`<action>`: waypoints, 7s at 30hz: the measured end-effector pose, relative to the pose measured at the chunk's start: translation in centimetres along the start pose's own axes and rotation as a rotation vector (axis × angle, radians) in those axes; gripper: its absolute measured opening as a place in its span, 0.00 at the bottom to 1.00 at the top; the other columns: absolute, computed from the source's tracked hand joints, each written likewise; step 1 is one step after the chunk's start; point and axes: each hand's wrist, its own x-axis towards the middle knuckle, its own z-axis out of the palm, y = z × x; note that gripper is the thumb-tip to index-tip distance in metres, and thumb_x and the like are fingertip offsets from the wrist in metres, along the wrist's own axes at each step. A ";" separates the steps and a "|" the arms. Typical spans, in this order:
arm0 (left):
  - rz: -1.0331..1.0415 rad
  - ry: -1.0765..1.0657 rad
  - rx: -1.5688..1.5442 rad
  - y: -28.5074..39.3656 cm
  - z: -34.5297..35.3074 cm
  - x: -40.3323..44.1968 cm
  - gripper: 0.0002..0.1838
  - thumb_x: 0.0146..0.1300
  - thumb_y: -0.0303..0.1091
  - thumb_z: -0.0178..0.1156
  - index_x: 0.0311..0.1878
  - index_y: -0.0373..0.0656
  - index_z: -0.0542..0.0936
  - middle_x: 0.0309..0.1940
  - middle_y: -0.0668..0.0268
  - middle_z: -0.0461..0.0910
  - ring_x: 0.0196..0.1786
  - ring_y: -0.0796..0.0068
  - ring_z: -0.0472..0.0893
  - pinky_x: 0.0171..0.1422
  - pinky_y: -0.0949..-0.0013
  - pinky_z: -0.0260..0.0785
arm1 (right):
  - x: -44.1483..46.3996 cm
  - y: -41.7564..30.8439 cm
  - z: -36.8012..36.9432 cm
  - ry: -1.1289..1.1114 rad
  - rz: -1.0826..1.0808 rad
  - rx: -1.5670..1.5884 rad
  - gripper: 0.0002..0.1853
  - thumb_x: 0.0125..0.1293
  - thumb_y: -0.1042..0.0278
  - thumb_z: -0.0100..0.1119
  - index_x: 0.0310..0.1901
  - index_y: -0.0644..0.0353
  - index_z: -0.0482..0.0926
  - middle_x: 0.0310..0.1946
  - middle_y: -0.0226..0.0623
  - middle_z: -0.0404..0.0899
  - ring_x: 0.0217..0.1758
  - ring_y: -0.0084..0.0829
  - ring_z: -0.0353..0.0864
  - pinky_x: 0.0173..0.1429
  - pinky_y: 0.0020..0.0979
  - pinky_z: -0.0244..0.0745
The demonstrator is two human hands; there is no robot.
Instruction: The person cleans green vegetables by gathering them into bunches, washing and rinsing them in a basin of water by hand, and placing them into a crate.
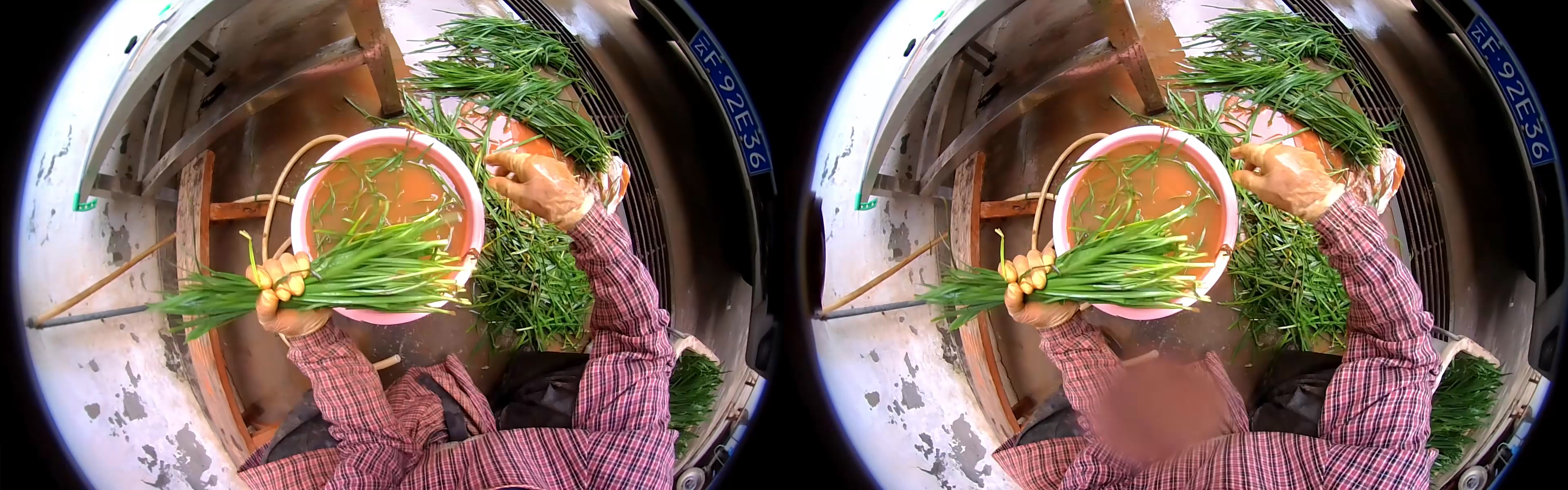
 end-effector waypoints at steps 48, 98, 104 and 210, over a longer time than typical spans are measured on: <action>-0.185 0.008 0.187 0.7 0.0 -0.7 0.08 0.63 0.31 0.65 0.40 0.46 0.74 0.35 0.69 0.78 0.43 0.72 0.80 0.65 0.59 0.71 | -3.4 12.3 7.6 -0.678 0.411 -0.493 0.24 0.66 0.48 0.62 0.56 0.56 0.84 0.49 0.40 0.86 0.53 0.34 0.85 0.55 0.38 0.79; -0.236 0.597 0.125 -4.2 -2.0 0.1 0.10 0.71 0.39 0.59 0.42 0.43 0.82 0.43 0.65 0.85 0.48 0.65 0.83 0.58 0.52 0.78 | 0.0 -3.1 4.4 -0.370 0.105 0.734 0.19 0.67 0.57 0.67 0.51 0.63 0.84 0.38 0.39 0.89 0.36 0.25 0.86 0.45 0.30 0.82; -0.142 0.700 0.067 -1.0 -7.8 0.0 0.10 0.72 0.41 0.58 0.42 0.45 0.82 0.41 0.66 0.85 0.46 0.64 0.83 0.56 0.50 0.79 | 2.6 -2.6 5.7 -0.345 -0.076 0.607 0.17 0.72 0.60 0.60 0.55 0.62 0.82 0.36 0.37 0.89 0.37 0.26 0.88 0.45 0.32 0.82; -1.267 -0.501 0.785 -24.5 8.7 2.0 0.28 0.67 0.44 0.66 0.65 0.40 0.72 0.49 0.63 0.84 0.50 0.74 0.82 0.58 0.68 0.71 | -55.2 10.1 5.7 -0.102 1.521 0.221 0.31 0.58 0.45 0.69 0.55 0.63 0.79 0.50 0.48 0.81 0.54 0.38 0.80 0.60 0.36 0.76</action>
